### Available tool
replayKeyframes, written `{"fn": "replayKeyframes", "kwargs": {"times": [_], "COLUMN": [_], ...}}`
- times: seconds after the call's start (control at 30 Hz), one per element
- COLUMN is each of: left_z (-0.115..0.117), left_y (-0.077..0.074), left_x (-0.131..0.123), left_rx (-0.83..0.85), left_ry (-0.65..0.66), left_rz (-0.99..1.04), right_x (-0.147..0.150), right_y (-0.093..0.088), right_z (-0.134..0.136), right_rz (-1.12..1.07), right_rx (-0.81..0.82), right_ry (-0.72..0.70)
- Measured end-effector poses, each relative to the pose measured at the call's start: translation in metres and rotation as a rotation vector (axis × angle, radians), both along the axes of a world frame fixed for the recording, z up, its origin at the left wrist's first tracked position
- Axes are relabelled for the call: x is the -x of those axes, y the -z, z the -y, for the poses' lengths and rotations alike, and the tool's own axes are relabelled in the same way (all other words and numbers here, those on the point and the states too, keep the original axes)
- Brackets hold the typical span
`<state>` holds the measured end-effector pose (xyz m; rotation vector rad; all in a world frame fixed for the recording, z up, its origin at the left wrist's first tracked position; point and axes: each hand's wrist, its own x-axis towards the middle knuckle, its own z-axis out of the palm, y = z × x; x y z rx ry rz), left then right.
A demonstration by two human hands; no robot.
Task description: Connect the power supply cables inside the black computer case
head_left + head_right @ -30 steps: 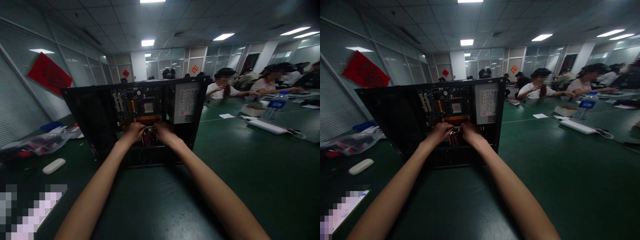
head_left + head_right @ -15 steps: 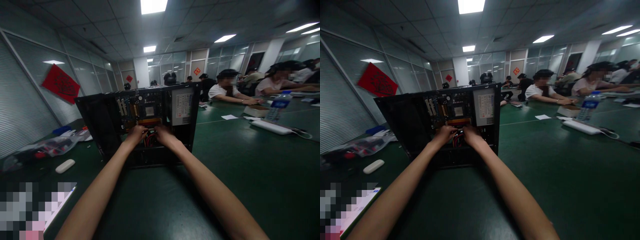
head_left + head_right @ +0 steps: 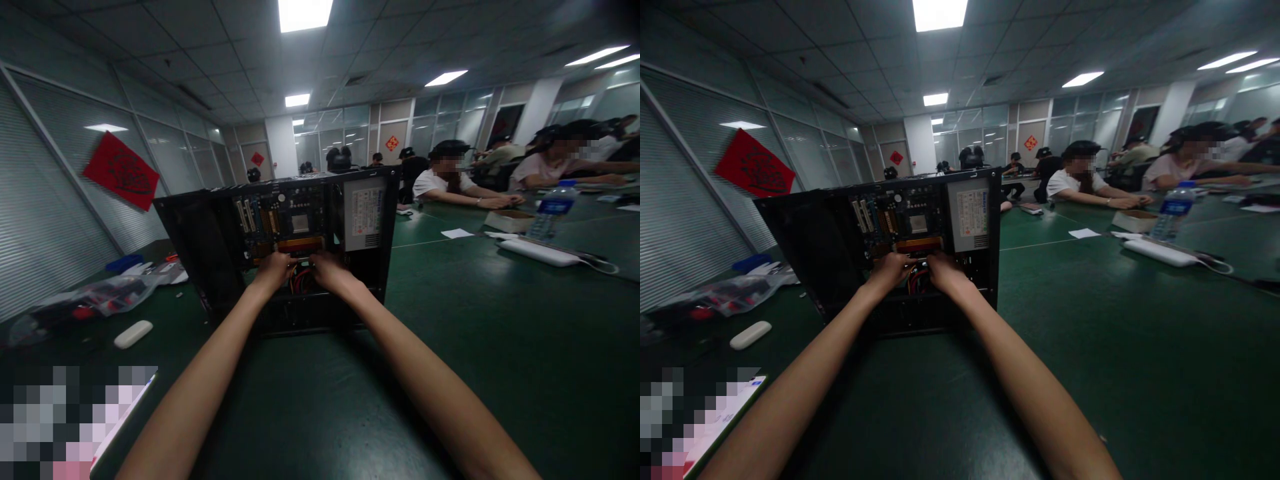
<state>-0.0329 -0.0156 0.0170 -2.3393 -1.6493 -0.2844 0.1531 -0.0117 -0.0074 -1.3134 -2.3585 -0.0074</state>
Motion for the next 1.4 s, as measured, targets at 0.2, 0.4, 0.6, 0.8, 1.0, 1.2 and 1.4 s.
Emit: {"fn": "replayKeyframes", "kwargs": {"times": [0.2,0.4,0.6,0.8,1.0,1.2,1.4], "left_z": [-0.002,-0.008,-0.018,-0.028,-0.028,-0.027,-0.031], "left_y": [0.002,0.005,0.000,0.003,0.011,0.010,0.013], "left_x": [0.001,0.003,0.007,0.010,0.009,0.008,0.009], "left_rx": [-0.026,-0.019,0.012,0.012,0.003,0.005,-0.001], "left_ry": [0.016,0.030,0.090,0.132,0.121,0.116,0.110], "left_rz": [0.005,0.047,0.084,0.140,0.186,0.197,0.211], "right_x": [-0.001,0.001,-0.003,-0.006,0.004,0.004,0.003], "right_y": [0.002,0.001,-0.003,-0.015,-0.016,-0.009,-0.007], "right_z": [-0.002,-0.002,-0.014,-0.018,-0.025,-0.034,-0.036], "right_rz": [0.015,0.032,0.093,0.268,0.358,0.369,0.415], "right_rx": [-0.007,-0.009,-0.051,-0.146,-0.198,-0.210,-0.180], "right_ry": [-0.008,-0.030,-0.084,-0.180,-0.186,-0.098,-0.095]}}
